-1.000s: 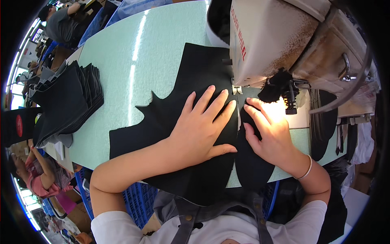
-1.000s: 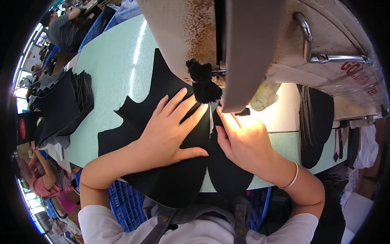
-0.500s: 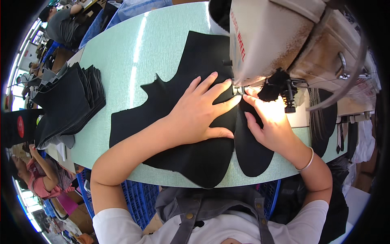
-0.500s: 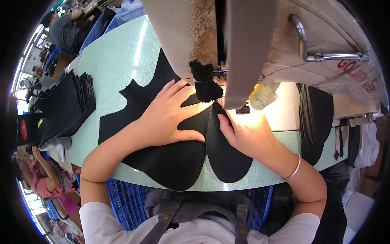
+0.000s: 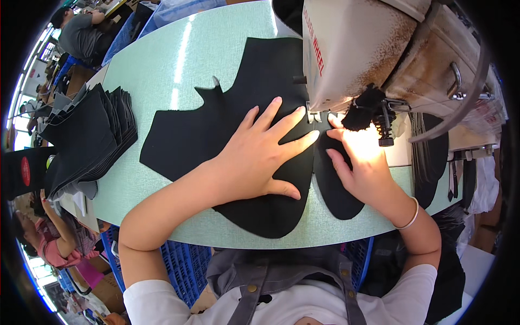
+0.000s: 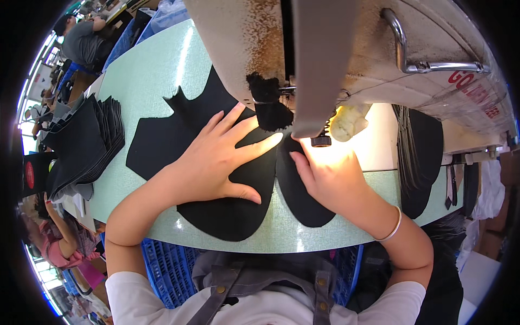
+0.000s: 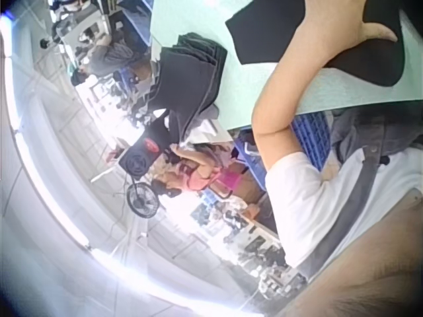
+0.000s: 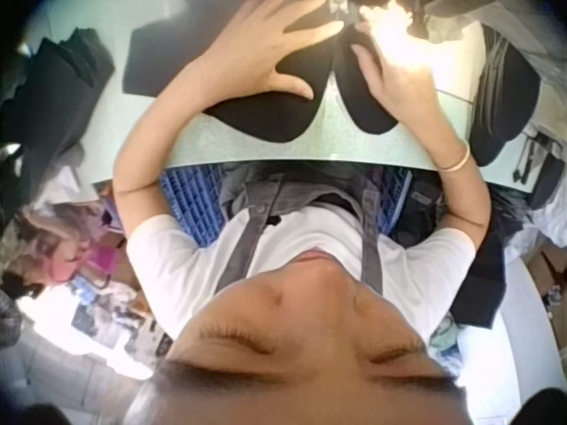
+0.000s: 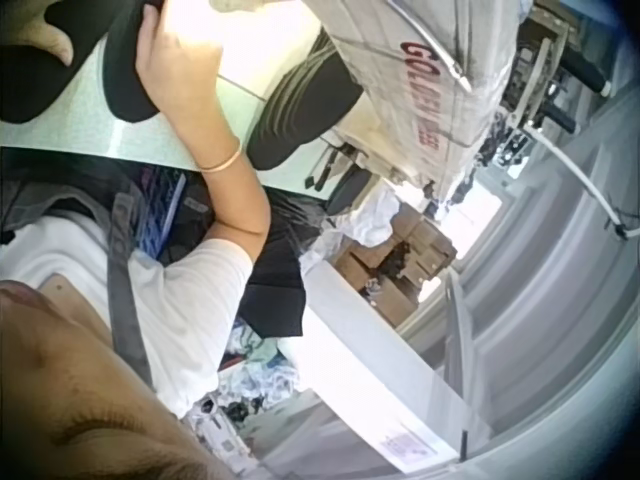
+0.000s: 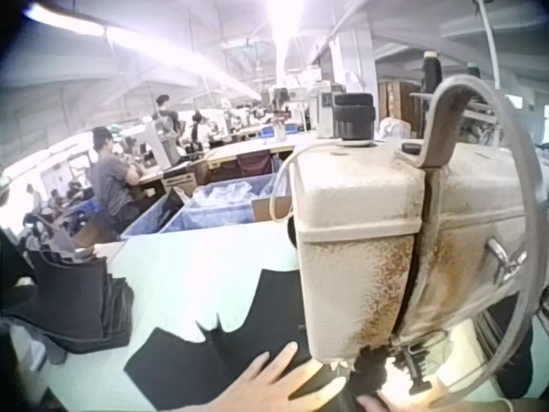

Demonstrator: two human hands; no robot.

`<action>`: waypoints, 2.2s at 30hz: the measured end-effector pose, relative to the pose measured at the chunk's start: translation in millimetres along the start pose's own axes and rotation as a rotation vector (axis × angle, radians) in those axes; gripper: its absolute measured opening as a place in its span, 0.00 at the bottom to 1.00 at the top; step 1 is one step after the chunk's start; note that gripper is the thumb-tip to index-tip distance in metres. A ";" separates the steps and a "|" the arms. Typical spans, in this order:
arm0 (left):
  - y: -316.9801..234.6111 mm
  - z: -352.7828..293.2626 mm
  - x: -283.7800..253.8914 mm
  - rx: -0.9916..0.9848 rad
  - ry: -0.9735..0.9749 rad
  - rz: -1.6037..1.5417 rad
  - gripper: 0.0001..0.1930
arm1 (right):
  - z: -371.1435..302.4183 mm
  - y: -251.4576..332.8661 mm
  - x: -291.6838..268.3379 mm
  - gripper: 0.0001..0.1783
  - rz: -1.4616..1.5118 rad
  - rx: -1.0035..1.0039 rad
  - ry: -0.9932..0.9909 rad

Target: The person stitches fabric pieces together using a sewing machine, cuts the thread with snips, and turns the sewn fabric inside out by hand.

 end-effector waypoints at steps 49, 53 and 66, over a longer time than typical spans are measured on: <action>-12.2 -6.7 4.0 0.203 -0.066 -0.330 0.07 | -2.2 -31.3 -7.0 0.15 0.214 0.047 0.047; -11.1 -4.0 5.3 0.191 -0.143 -0.281 0.09 | -3.3 -32.3 -5.5 0.15 0.278 0.097 0.055; -5.2 5.8 9.9 0.081 -0.435 -0.167 0.07 | 3.2 -28.7 -7.4 0.14 0.184 -0.002 0.012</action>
Point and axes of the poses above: each hand's wrist, its own z-axis towards the middle knuckle, its own x-axis out of the palm, y = z × x, the point moved 3 cm from there along z, towards the middle knuckle, and after that the axes turned 14 degrees about -x, right-handed, at the moved point
